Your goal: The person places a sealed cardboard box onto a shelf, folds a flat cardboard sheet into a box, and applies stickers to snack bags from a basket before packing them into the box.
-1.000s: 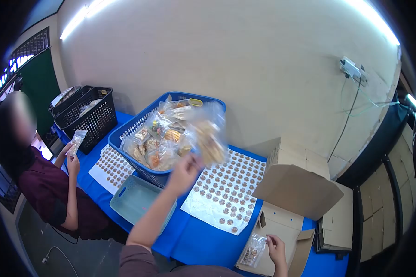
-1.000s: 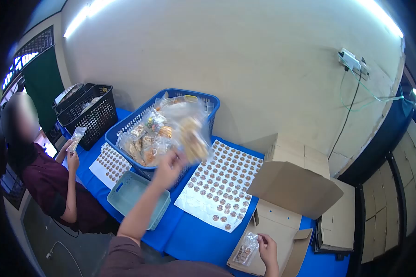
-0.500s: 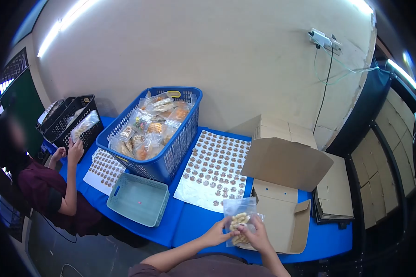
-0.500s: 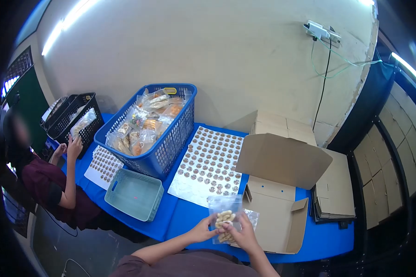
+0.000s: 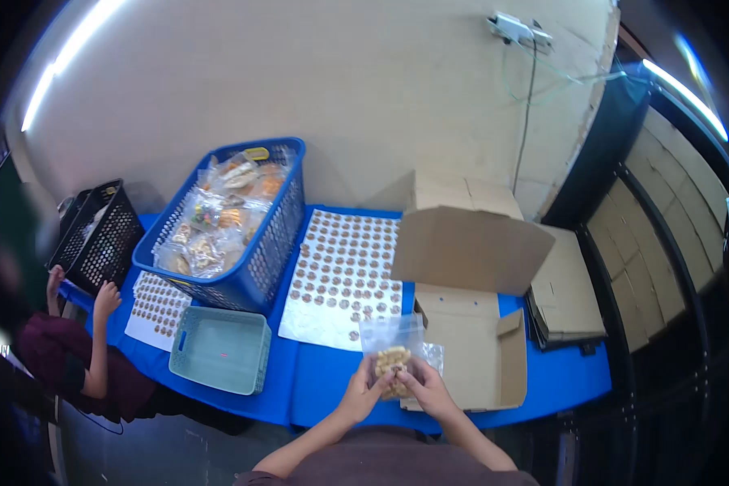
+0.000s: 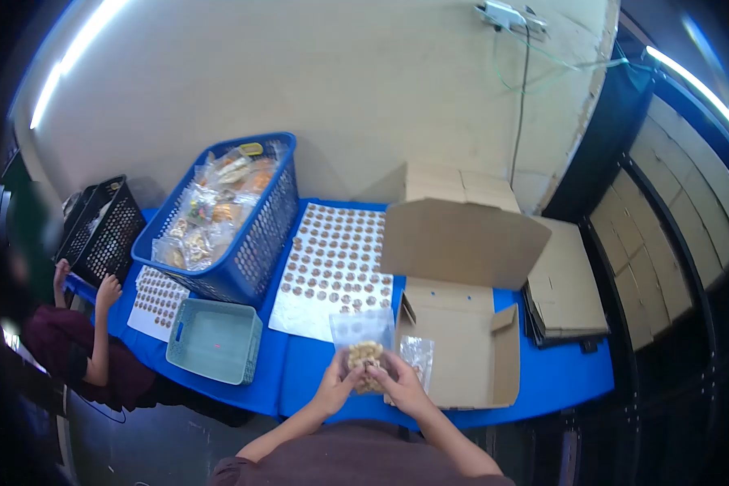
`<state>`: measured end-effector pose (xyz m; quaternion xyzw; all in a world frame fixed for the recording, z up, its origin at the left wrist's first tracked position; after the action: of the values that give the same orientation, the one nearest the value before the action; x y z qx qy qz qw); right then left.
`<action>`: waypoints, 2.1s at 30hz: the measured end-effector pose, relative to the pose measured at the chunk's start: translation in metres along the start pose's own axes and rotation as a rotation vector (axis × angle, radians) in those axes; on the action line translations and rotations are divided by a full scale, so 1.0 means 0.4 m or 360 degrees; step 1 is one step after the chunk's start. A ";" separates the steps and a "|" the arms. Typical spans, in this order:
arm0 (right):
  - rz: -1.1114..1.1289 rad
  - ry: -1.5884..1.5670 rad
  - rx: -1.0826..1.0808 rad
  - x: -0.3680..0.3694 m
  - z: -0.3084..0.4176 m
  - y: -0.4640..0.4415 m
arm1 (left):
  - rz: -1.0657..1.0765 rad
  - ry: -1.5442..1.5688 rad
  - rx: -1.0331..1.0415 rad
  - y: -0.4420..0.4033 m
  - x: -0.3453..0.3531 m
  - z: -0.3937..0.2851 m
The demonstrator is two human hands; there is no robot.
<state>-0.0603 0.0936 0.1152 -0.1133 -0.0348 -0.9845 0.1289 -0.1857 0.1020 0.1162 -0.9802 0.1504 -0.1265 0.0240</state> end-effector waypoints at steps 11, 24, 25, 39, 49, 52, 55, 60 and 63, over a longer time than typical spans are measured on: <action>-0.0144 -0.0155 -0.0006 -0.023 -0.005 -0.019 | 0.0076 -0.0240 -0.0079 -0.023 0.006 -0.050; -0.0176 -0.0133 -0.0072 -0.021 -0.003 -0.005 | 0.0117 -0.0306 -0.0177 -0.061 0.006 0.009; -0.0146 -0.0135 -0.0056 -0.020 -0.005 -0.004 | 0.0174 -0.0263 -0.0229 -0.063 0.003 0.020; -0.0054 0.0240 0.0112 -0.055 -0.026 0.013 | 0.0358 -0.0688 -0.0151 -0.048 -0.007 0.062; -0.0293 -0.0171 0.0025 -0.102 -0.046 0.011 | 0.0663 -0.0766 -0.0253 -0.054 0.052 0.047; -0.0462 -0.0340 -0.0019 -0.114 -0.066 0.010 | 0.0651 -0.0600 -0.0309 -0.054 0.075 0.045; -0.0485 -0.0248 -0.0027 -0.104 -0.060 0.016 | 0.0603 -0.0583 -0.0259 -0.053 0.070 0.063; -0.0434 -0.0254 -0.0045 -0.094 -0.056 -0.001 | 0.0484 -0.0398 -0.0347 -0.054 0.066 0.076; -0.0629 -0.0425 0.0052 -0.146 -0.114 -0.001 | 0.0600 -0.0315 -0.0291 -0.056 0.081 0.073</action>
<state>-0.0154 0.1037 0.0573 -0.2316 -0.0889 -0.9662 -0.0702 -0.1418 0.1137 0.0976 -0.9405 0.3385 -0.0088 -0.0271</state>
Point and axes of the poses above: each hand's wrist, its own y-axis away from the middle knuckle, its own x-axis out of the palm, z = x × y, the point moved 7 cm from there along -y, towards the middle knuckle, and after that the axes turned 3 degrees about z, right-handed, at the moved point
